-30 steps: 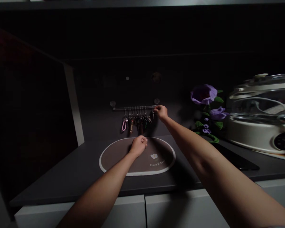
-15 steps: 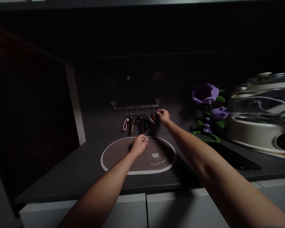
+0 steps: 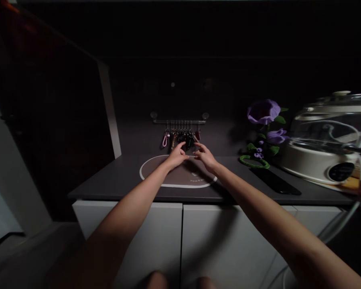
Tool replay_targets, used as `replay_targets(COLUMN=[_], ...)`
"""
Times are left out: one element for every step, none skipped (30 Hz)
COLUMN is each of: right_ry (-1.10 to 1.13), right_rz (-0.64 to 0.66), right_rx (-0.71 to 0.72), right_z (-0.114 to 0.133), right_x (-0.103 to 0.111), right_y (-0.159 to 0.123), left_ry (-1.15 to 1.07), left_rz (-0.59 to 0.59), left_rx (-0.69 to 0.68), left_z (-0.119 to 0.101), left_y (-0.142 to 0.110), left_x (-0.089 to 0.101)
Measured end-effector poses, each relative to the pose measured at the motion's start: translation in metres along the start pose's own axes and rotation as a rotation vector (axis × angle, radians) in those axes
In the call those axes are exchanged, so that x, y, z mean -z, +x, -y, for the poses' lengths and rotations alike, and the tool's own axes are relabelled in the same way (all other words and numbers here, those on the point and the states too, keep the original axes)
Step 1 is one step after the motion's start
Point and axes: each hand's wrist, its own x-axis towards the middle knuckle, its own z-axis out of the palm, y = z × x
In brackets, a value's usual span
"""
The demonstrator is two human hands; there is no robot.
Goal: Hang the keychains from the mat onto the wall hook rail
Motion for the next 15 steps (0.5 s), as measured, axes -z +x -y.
replay_targets(right_ry=[0.002,-0.003,-0.014,-0.033,-0.061,-0.096,-0.134,-0.171,-0.207,-0.24,-0.268,-0.292,-0.314,-0.331,-0.342], right_rz=[0.052,0.101,0.147,0.187,0.218,0.241,0.257,0.267,0.271,0.269,0.262,0.252,0.24,0.231,0.225], right_rx=[0.016,0.044,0.075,0.108,0.139,0.163,0.181,0.195,0.21,0.228,0.247,0.264,0.278,0.285,0.29], right_z=[0.001,0.001,0.0,-0.001,-0.003,-0.005,-0.007,-0.009,-0.01,-0.011,-0.011,-0.01,-0.01,-0.01,-0.009], right_x=[-0.001,-0.001,-0.001,0.0,0.0,0.0,0.001,0.0,0.0,0.0,-0.001,-0.002,-0.002,-0.003,-0.003], right_y=[-0.008,-0.016,-0.022,-0.028,-0.034,-0.039,-0.044,-0.048,-0.052,-0.056,-0.058,-0.06,-0.061,-0.062,-0.062], left_ry=[-0.002,0.005,0.019,0.034,0.05,0.07,0.092,0.115,0.137,0.154,0.164,0.167,0.166,0.162,0.157], left_rz=[0.01,0.028,0.05,0.075,0.085,0.09,0.092,0.092,0.094,0.098,0.1,0.102,0.101,0.102,0.102], left_rx=[-0.034,-0.078,-0.117,-0.138,-0.146,-0.144,-0.139,-0.133,-0.129,-0.129,-0.133,-0.14,-0.148,-0.156,-0.161], left_z=[-0.006,-0.011,-0.014,-0.015,-0.015,-0.012,-0.009,-0.005,-0.001,0.003,0.007,0.01,0.012,0.013,0.013], left_y=[-0.006,-0.013,-0.022,-0.031,-0.041,-0.051,-0.06,-0.068,-0.075,-0.08,-0.084,-0.086,-0.087,-0.088,-0.089], left_x=[0.006,0.013,0.02,0.026,0.032,0.038,0.043,0.047,0.05,0.053,0.054,0.056,0.057,0.057,0.057])
